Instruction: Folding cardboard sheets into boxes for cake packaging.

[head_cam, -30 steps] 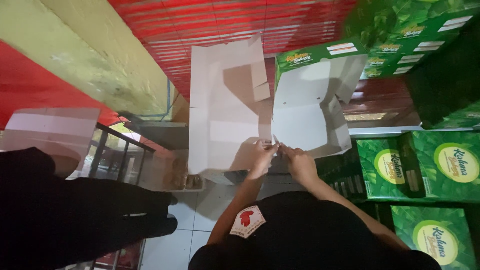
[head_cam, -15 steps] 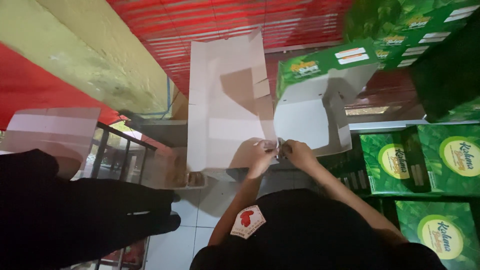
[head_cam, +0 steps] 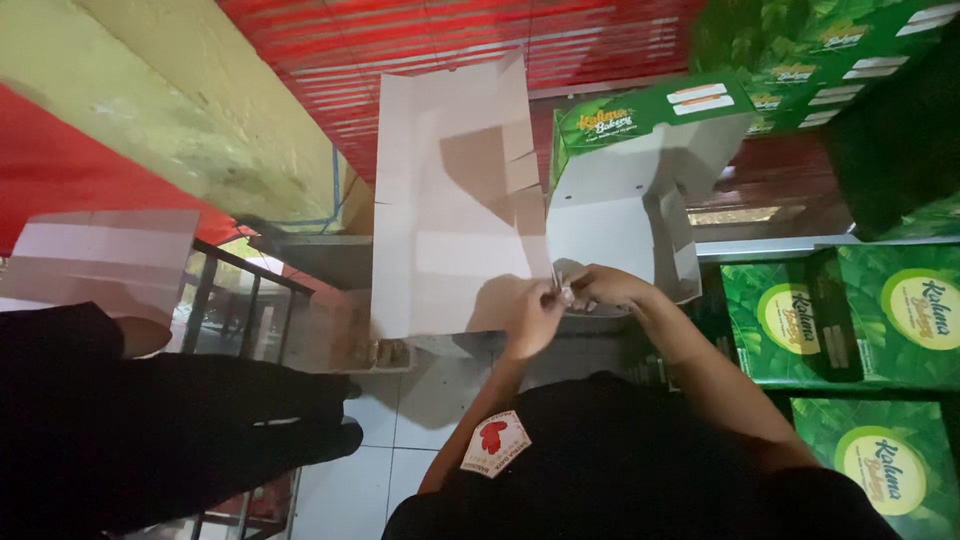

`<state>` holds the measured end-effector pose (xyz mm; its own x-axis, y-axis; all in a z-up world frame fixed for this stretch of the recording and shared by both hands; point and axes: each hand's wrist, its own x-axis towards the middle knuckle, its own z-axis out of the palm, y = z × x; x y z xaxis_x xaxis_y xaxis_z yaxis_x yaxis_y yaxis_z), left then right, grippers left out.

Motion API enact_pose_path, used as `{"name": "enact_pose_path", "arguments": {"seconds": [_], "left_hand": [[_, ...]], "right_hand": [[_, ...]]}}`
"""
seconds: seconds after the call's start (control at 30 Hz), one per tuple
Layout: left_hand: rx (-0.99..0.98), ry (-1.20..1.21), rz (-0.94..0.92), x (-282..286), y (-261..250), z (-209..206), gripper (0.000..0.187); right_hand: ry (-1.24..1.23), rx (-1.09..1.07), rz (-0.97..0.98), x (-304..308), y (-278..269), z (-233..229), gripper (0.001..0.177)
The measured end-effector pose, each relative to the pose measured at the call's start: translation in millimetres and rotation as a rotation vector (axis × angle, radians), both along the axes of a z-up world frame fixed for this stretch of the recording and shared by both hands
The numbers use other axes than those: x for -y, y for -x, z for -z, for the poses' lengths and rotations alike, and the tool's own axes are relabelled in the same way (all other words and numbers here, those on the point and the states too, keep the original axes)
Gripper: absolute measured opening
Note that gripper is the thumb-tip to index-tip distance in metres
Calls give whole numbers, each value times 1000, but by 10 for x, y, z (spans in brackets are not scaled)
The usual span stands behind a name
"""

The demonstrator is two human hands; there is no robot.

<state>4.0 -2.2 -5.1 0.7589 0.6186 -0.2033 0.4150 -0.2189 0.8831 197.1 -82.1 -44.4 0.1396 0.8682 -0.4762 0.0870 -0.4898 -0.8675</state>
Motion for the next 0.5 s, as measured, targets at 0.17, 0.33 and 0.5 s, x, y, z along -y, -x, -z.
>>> {"name": "enact_pose_path", "arguments": {"seconds": [0.17,0.33,0.5], "left_hand": [[-188,-319,94,47,-209,215,34],[-287,-222,112,57,-347,239,50],[-376,-339,85,-39,-496,803,32]], "right_hand": [[87,-6,38,29,-131,441,33],[104,252,-62,33,20,257,43],[55,244,-2,87,189,-245,37]]}}
